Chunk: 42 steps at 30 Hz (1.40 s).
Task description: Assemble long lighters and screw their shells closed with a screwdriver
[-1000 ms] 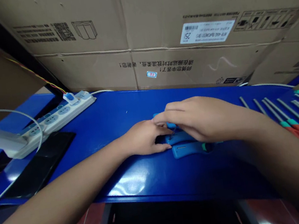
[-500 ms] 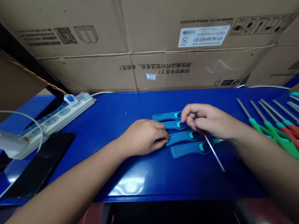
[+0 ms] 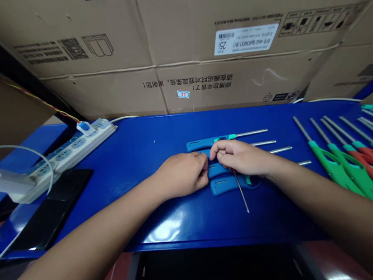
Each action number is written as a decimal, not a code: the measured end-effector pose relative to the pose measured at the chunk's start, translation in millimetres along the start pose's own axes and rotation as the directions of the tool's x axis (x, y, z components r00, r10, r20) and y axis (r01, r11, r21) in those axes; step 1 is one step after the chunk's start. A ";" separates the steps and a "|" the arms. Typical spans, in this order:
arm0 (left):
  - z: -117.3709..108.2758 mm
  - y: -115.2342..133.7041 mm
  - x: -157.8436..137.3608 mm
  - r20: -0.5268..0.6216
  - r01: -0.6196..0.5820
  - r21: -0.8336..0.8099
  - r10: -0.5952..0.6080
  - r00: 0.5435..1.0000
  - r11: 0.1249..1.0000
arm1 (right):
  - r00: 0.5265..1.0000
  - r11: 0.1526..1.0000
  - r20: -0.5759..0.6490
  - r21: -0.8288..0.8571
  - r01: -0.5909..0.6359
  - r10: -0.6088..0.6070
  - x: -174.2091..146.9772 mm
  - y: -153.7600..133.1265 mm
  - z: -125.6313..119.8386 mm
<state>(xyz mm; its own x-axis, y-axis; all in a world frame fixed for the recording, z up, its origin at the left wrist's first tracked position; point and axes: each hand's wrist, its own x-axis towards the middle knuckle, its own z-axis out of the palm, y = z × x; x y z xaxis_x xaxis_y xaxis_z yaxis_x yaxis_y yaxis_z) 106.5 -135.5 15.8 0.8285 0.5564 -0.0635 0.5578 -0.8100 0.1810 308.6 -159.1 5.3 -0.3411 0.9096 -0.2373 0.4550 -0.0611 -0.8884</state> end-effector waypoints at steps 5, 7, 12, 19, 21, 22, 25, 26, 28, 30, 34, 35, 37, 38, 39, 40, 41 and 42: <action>6.6 2.8 0.1 -0.026 0.101 -0.030 -0.102 0.994 0.994 | 0.999 0.995 -0.033 -0.101 0.024 -0.027 0.8 -0.2 6.9; 8.0 4.3 -0.1 -0.030 0.122 0.020 -0.121 0.992 0.992 | 0.999 0.990 -0.042 -0.139 0.011 -0.017 -0.1 -3.1 8.5; 4.6 0.1 -5.1 -0.014 0.036 0.166 -0.034 0.999 0.985 | 0.999 0.987 -0.033 -0.159 0.003 -0.009 -2.9 -8.5 8.5; 4.8 1.6 -7.5 0.026 -0.090 0.263 0.086 0.996 0.961 | 0.999 0.984 -0.039 -0.176 0.029 -0.037 -2.2 -4.8 9.5; 5.0 6.3 -6.6 0.040 -0.068 0.292 0.059 0.997 0.954 | 0.999 0.985 -0.042 -0.168 0.025 -0.033 -2.3 -5.5 9.5; 4.5 8.6 -6.3 0.043 -0.062 0.309 0.051 0.998 0.949 | 0.999 0.988 -0.043 -0.155 0.019 -0.026 -2.4 -6.1 9.4; 0.2 14.7 -5.7 0.061 -0.076 0.374 0.057 0.997 0.924 | 0.999 0.994 -0.046 -0.108 0.012 -0.017 -2.7 -7.4 9.0; -1.8 16.5 -5.2 0.079 -0.087 0.397 0.060 0.995 0.914 | 0.999 0.995 -0.045 -0.097 0.013 -0.017 -2.6 -7.2 8.8; -5.5 19.8 -3.3 0.122 -0.098 0.439 0.049 0.991 0.893 | 0.999 0.997 -0.043 -0.079 0.015 -0.018 -1.7 -6.0 8.6; -8.3 22.2 0.0 0.157 -0.106 0.462 0.036 0.987 0.881 | 0.999 0.998 -0.038 -0.059 0.014 -0.016 -0.4 -3.9 8.6; -9.8 22.4 5.7 0.193 -0.152 0.466 0.068 0.979 0.872 | 0.999 0.999 -0.045 -0.032 0.016 -0.017 2.0 0.0 8.8; -9.3 21.8 6.1 0.193 -0.150 0.463 0.066 0.979 0.873 | 0.999 1.000 -0.047 -0.025 0.018 -0.019 2.3 0.4 8.9; -7.5 20.9 5.8 0.181 -0.117 0.460 0.036 0.983 0.880 | 0.998 1.000 -0.050 -0.014 0.023 -0.024 2.4 0.6 9.1; -6.2 20.8 5.1 0.174 -0.097 0.459 0.017 0.985 0.883 | 0.998 1.000 -0.051 -0.010 0.026 -0.026 2.2 0.2 9.2; -4.9 20.9 4.4 0.166 -0.075 0.459 -0.003 0.986 0.885 | 0.998 1.000 -0.052 -0.008 0.027 -0.028 1.8 -0.3 9.4; -3.7 21.3 3.6 0.155 -0.054 0.459 -0.020 0.988 0.887 | 0.998 1.000 -0.053 -0.006 0.028 -0.028 1.4 -1.0 9.5; -2.7 21.7 2.9 0.141 -0.037 0.460 -0.032 0.989 0.887 | 0.998 1.000 -0.055 -0.005 0.027 -0.027 0.9 -1.8 9.6; -2.2 22.1 2.2 0.128 -0.024 0.460 -0.039 0.991 0.888 | 0.998 1.000 -0.057 -0.004 0.025 -0.025 0.4 -2.6 9.7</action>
<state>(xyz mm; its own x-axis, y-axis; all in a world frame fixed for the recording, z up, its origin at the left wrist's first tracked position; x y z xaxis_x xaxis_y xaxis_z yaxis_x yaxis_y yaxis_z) 120.5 -151.8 21.8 0.8056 0.5593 -0.1955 0.4977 -0.8178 -0.2889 299.3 -162.6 3.7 -0.3051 0.9328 -0.1917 0.4492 -0.0366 -0.8927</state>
